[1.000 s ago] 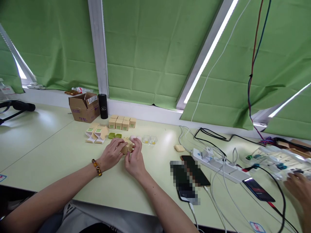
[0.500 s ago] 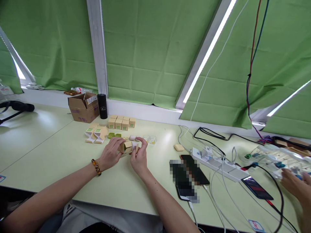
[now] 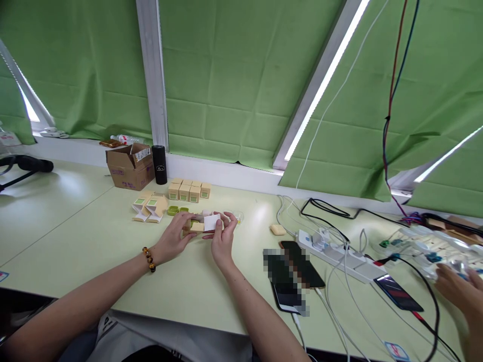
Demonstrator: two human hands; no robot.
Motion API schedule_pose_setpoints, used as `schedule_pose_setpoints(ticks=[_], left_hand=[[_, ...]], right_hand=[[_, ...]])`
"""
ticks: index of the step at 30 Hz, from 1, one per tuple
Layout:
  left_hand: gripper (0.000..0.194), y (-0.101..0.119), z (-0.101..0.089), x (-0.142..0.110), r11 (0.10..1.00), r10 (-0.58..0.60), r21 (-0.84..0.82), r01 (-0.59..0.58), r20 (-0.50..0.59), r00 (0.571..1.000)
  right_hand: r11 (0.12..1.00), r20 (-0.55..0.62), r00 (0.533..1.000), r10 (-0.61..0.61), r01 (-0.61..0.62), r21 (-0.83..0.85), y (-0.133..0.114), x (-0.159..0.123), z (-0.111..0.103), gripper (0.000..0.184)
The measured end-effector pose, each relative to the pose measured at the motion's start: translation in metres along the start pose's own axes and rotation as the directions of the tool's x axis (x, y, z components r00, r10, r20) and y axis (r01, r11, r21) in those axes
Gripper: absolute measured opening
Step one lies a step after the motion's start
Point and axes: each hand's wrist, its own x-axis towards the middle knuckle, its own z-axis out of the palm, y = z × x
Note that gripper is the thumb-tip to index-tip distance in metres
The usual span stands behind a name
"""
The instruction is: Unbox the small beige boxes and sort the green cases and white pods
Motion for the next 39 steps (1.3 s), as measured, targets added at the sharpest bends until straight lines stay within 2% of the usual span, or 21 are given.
schedule_pose_setpoints(ticks=[2,4,6,8,11,15,18,21,24,26,30,35,39], left_hand=[[0.054,-0.001,0.001,-0.001,1.000,-0.018,0.015,0.018,0.007,1.000],[0.061,-0.003,0.003,-0.001,0.999,-0.031,0.043,0.031,-0.001,1.000],[0.064,-0.006,0.004,-0.002,0.997,-0.034,0.073,0.034,-0.011,0.999],[0.065,-0.008,0.004,-0.002,0.995,-0.029,0.098,0.030,-0.021,0.999],[0.066,-0.009,0.004,-0.003,0.992,-0.016,0.121,0.021,-0.043,0.999],[0.068,-0.011,0.006,-0.002,0.994,-0.020,0.109,0.032,-0.103,0.994],[0.071,-0.015,0.007,-0.001,0.994,-0.035,0.095,0.049,-0.145,0.989],[0.073,-0.018,0.006,-0.001,0.991,-0.024,0.126,0.043,-0.150,0.988],[0.071,-0.018,0.004,0.000,0.977,0.026,0.212,0.007,-0.153,0.988],[0.069,-0.017,0.004,0.000,0.957,0.075,0.289,-0.031,-0.143,0.987],[0.061,-0.012,0.003,-0.002,0.893,0.182,0.432,-0.128,-0.088,0.979],[0.059,-0.003,0.004,-0.004,0.790,0.354,0.539,-0.292,-0.013,0.935],[0.060,0.002,0.005,-0.005,0.728,0.422,0.584,-0.358,0.030,0.906]], right_hand=[[0.991,-0.015,0.997,-0.078,0.076,-0.108,0.001,0.001,-0.003,0.035],[0.941,-0.014,0.977,-0.214,0.202,-0.273,0.002,0.002,-0.005,0.028],[0.833,0.042,0.927,-0.373,0.355,-0.424,0.005,0.003,-0.008,0.028],[0.709,0.151,0.861,-0.486,0.490,-0.507,0.009,0.004,-0.008,0.038],[0.595,0.269,0.788,-0.554,0.601,-0.534,0.012,0.002,-0.008,0.048],[0.491,0.264,0.701,-0.663,0.673,-0.554,0.008,0.000,-0.008,0.045],[0.397,0.340,0.622,-0.705,0.744,-0.538,0.003,-0.003,-0.007,0.041],[0.358,0.435,0.597,-0.674,0.779,-0.514,0.000,-0.007,-0.005,0.039],[0.401,0.393,0.632,-0.668,0.750,-0.526,-0.001,-0.011,-0.003,0.040],[0.451,0.322,0.675,-0.664,0.705,-0.548,-0.003,-0.011,-0.002,0.038],[0.557,0.209,0.766,-0.608,0.599,-0.575,-0.004,-0.009,-0.002,0.023],[0.711,0.171,0.909,-0.381,0.406,-0.575,0.002,-0.008,0.000,0.015],[0.827,0.121,0.965,-0.234,0.263,-0.496,0.009,-0.008,0.004,0.012]])
